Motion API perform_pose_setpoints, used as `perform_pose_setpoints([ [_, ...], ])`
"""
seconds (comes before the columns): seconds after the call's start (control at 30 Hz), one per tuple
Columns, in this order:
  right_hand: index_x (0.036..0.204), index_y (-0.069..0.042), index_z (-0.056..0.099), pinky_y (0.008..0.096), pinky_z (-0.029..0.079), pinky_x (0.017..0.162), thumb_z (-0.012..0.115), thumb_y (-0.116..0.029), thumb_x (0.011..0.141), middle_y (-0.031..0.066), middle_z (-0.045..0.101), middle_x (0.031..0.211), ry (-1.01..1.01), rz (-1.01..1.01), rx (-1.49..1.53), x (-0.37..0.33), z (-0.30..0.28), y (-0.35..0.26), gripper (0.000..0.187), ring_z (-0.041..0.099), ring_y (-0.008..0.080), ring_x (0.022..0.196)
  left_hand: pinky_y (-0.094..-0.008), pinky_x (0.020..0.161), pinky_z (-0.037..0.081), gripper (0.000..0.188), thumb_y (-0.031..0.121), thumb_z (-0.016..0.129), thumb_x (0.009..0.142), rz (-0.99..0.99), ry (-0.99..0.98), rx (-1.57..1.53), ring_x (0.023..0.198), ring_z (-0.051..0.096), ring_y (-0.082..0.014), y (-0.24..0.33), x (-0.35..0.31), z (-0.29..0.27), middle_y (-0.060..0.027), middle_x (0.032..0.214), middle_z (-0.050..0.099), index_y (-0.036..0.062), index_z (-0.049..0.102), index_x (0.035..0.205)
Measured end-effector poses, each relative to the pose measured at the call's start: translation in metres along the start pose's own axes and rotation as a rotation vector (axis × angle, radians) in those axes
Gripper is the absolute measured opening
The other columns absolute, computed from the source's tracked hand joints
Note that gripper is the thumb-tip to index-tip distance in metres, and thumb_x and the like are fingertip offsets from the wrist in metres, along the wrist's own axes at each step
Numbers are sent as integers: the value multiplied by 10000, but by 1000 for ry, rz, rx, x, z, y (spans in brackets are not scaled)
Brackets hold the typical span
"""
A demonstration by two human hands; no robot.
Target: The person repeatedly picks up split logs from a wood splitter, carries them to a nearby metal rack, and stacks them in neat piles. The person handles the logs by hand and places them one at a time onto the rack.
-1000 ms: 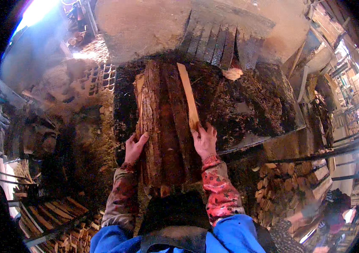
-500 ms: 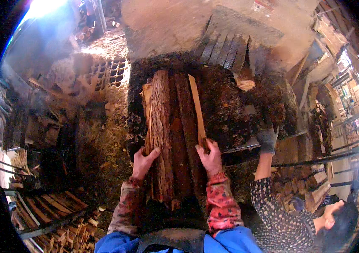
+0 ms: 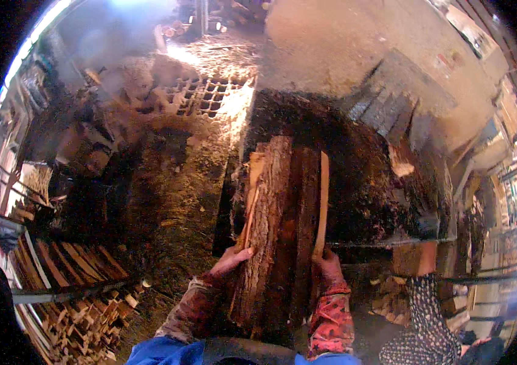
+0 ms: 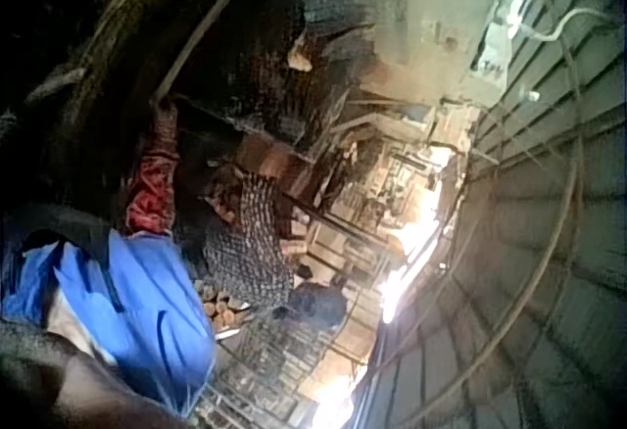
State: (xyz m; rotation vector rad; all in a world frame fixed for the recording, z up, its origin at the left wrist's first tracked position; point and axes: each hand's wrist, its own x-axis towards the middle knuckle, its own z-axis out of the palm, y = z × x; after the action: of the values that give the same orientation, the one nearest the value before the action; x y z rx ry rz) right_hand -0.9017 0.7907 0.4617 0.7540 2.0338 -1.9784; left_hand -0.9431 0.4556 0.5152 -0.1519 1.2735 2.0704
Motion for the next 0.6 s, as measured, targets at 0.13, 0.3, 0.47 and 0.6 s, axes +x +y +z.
perform_pose_setpoints([
  [0.13,1195,21,532,325,466,679,708,-252,812,45,589,942,-108,-123,150,22,-9,39,502,557,148,810,-369,906,474,632,330,690,842,-123,-44,-220,1059,572,-203,-12,10,-3,-87,1193,585,15,450,1335],
  [0.3,1132,1,552,311,461,656,672,-229,849,11,575,922,-190,-182,269,25,0,50,384,548,125,782,-375,884,469,711,454,685,818,-55,-42,-192,1043,579,-215,-1,-6,8,-101,1221,569,14,460,1329],
  [0.47,1067,-52,549,290,448,622,619,-209,887,-5,567,882,-205,-195,99,46,-3,63,249,526,97,741,-367,891,467,751,487,683,805,-12,-28,-191,1038,585,-218,3,-10,24,-113,1212,573,10,448,1335],
  [0.6,1120,-61,531,285,431,594,584,-238,912,-7,557,862,-290,-215,173,35,24,48,278,513,98,721,-351,901,460,760,500,670,809,14,38,-191,1054,578,-210,-21,-13,28,-114,1216,572,6,442,1339],
])
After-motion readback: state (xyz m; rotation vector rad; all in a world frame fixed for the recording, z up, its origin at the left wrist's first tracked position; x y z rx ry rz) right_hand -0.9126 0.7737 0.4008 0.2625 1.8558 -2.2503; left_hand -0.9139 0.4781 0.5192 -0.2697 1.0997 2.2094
